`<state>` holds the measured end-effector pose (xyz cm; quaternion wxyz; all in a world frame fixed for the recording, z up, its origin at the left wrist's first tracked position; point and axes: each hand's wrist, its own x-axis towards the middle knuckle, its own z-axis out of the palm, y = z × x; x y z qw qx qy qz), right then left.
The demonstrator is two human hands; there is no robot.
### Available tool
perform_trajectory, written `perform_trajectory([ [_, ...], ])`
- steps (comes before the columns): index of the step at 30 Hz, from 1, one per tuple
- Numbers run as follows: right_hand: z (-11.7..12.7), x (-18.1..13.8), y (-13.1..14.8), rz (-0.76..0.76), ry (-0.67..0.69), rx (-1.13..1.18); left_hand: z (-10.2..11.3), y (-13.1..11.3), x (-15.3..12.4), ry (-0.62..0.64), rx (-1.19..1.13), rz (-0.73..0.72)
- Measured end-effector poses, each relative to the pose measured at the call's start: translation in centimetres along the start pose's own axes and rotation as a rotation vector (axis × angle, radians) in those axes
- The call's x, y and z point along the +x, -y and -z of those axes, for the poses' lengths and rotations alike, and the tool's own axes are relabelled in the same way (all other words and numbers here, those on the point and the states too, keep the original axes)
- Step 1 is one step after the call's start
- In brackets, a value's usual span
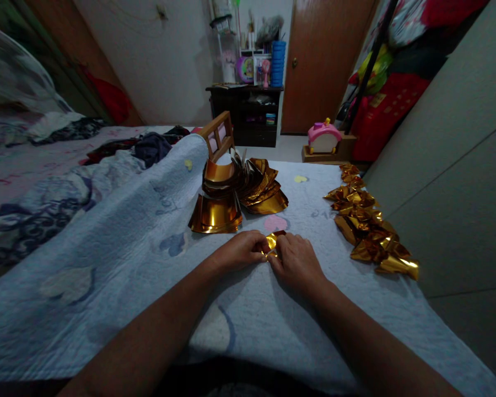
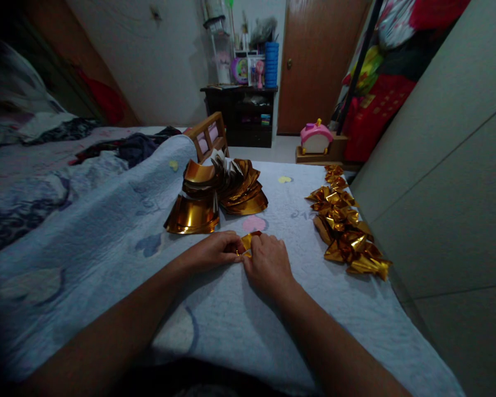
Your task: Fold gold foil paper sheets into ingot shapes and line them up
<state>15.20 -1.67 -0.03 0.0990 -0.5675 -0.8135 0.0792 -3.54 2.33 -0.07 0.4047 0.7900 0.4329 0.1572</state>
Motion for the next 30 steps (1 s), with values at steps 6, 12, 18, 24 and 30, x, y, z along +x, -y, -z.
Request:
perform_trajectory([
  [6,0.3,-0.3,-0.4,-0.029,-0.011,-0.001,0.0,-0.1,-0.1,-0.002,-0.03,0.009],
  [12,0.2,-0.7,-1.8,-0.052,-0.035,0.0,0.0,-0.3,-0.2,0.001,-0.022,0.025],
  [18,0.2,-1.0,-3.0,-0.028,-0.026,0.028,0.1,-0.6,-0.3,-0.008,0.02,0.021],
  [24,0.2,-0.7,-4.8,0.033,-0.032,0.21,0.1,-0.5,-0.3,-0.002,-0.002,0.005],
  [30,-0.6,0.6,-4.7,-0.059,-0.119,0.164,0.0,-0.3,-0.1,0.003,0.014,0.014],
])
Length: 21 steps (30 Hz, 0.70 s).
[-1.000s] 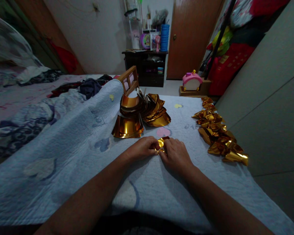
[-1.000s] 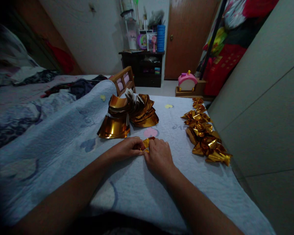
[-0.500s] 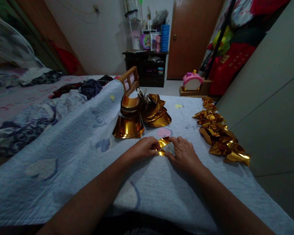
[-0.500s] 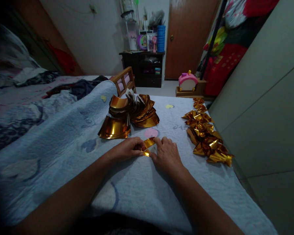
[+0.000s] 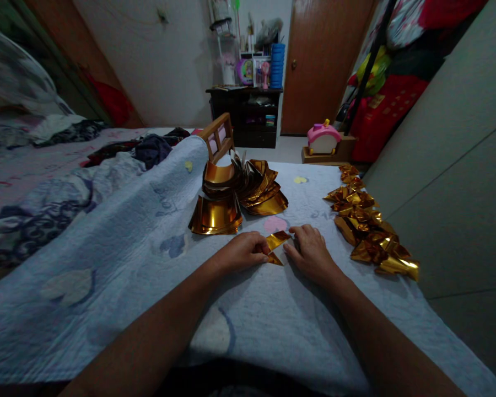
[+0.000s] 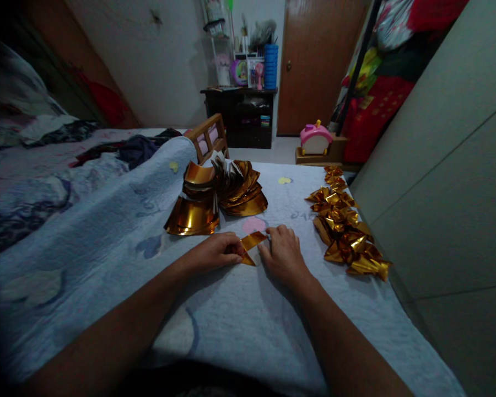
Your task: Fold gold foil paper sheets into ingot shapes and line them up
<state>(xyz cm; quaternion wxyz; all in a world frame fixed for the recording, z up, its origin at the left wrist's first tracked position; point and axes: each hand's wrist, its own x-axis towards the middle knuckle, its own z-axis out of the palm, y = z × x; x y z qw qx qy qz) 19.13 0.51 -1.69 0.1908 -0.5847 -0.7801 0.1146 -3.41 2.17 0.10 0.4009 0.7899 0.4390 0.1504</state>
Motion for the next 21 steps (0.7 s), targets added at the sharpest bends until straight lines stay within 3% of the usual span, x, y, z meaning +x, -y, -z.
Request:
perform_trajectory([
  [6,-0.5,0.9,0.1,-0.046,0.002,-0.007,-0.5,-0.4,0.0,-0.1,0.155,-0.054],
  [11,-0.3,1.1,0.0,0.007,-0.041,0.093,-1.0,-0.3,0.1,-0.234,0.162,-0.147],
  [16,0.4,0.6,0.8,0.025,-0.064,0.391,-0.9,-0.3,0.2,-0.149,-0.024,-0.216],
  [21,0.7,0.2,1.3,-0.071,-0.02,0.74,-1.1,-0.9,0.2,-0.09,-0.223,-0.129],
])
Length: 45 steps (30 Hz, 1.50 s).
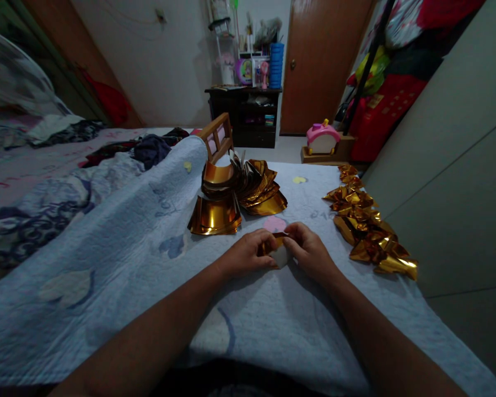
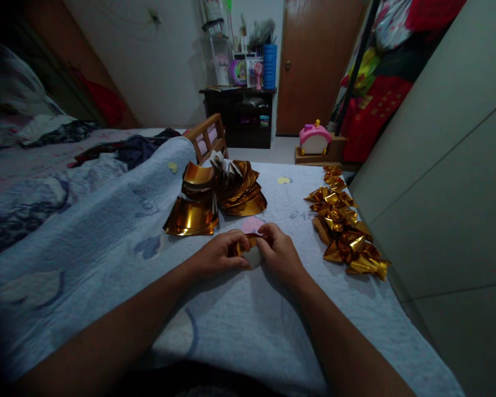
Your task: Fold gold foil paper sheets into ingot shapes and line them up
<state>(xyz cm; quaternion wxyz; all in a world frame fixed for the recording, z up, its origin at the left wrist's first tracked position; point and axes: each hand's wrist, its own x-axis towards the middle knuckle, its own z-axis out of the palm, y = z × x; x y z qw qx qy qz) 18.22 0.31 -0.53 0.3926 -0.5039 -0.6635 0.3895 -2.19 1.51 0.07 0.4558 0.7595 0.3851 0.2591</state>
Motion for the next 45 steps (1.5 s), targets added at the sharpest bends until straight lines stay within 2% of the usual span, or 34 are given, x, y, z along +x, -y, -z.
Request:
perform_trajectory([
  [7,0.1,0.0,0.0,-0.25,0.16,0.53,-0.7,0.1,0.2,-0.241,-0.342,0.107],
  [10,-0.2,0.1,-0.1,-0.264,0.225,0.615,-0.9,0.0,0.2,-0.309,-0.446,0.124],
  [13,-0.4,0.1,-0.2,-0.251,0.228,0.616,-1.1,-0.2,0.2,-0.333,-0.455,0.121],
  [16,-0.3,0.1,-0.2,-0.241,0.203,0.591,-1.1,-0.4,0.2,-0.303,-0.462,0.122],
  [21,0.1,0.0,0.1,-0.242,0.156,0.59,-0.5,-0.4,0.1,-0.194,-0.645,0.182],
  [28,0.5,-0.1,0.8,-0.27,0.14,0.595,0.4,-0.5,-0.2,-0.078,-0.729,0.154],
  [36,0.2,-0.2,0.3,-0.241,0.183,0.548,-0.4,0.1,0.2,-0.148,-0.696,0.109],
  [41,0.1,-0.3,0.1,-0.213,0.18,0.569,-1.1,0.5,0.2,-0.107,-0.734,0.077],
  [45,0.0,-0.3,0.3,-0.214,0.196,0.598,-1.3,0.2,-0.1,-0.139,-0.631,0.072],
])
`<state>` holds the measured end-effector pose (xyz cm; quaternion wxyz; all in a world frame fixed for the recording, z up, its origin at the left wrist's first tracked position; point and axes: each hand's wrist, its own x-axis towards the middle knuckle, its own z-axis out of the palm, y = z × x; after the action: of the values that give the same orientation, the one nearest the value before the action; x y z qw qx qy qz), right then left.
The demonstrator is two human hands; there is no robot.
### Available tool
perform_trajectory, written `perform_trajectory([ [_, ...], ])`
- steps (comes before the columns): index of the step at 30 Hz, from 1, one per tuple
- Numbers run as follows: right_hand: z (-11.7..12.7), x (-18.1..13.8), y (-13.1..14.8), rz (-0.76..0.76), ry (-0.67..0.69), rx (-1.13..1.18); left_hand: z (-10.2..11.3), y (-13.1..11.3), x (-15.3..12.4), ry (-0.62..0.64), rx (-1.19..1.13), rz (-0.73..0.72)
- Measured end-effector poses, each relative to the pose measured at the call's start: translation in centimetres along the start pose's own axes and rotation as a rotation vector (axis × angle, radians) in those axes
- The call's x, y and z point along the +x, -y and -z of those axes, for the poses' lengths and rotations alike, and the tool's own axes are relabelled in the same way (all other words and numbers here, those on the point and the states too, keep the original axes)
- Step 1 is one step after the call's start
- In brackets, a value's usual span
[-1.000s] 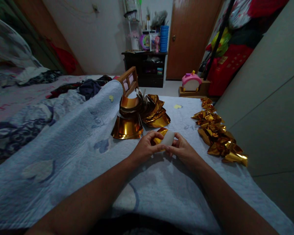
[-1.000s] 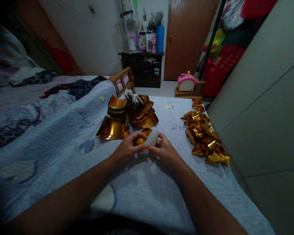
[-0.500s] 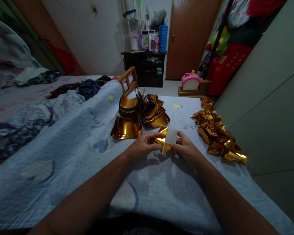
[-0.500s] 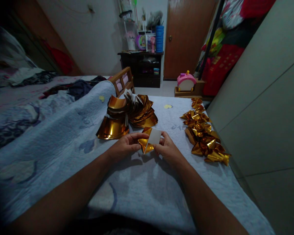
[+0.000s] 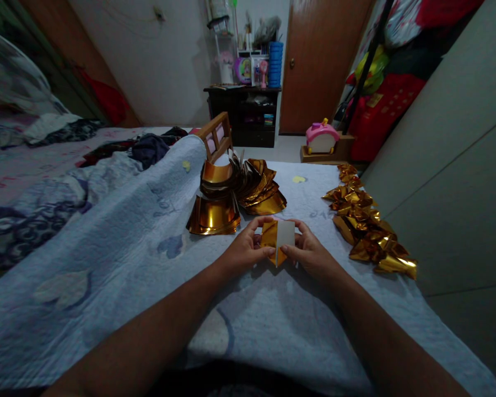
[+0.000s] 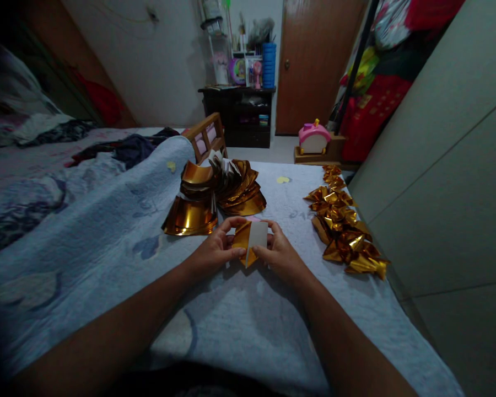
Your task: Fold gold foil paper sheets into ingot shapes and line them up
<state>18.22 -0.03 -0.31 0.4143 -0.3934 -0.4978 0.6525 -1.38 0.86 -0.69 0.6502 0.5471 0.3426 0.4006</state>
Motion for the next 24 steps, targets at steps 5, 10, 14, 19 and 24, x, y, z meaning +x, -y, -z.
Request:
perform_trajectory([
  [5,-0.1,0.1,-0.2,-0.005,-0.057,-0.135,-0.7,-0.5,-0.3,-0.11,0.098,-0.031],
  [10,0.5,0.3,-0.6,0.032,-0.179,-0.43,-1.2,0.0,-0.4,-0.169,0.12,0.081],
  [14,0.9,0.3,-0.6,0.064,-0.207,-0.588,-1.0,0.5,-0.4,-0.184,0.221,0.131],
  [19,0.6,0.1,-0.1,0.078,-0.227,-0.772,-1.4,0.2,-0.7,-0.217,0.551,-0.015],
  [24,0.4,0.1,-0.2,0.093,-0.21,-0.931,-1.8,0.0,-1.0,-0.2,0.938,-0.025],
])
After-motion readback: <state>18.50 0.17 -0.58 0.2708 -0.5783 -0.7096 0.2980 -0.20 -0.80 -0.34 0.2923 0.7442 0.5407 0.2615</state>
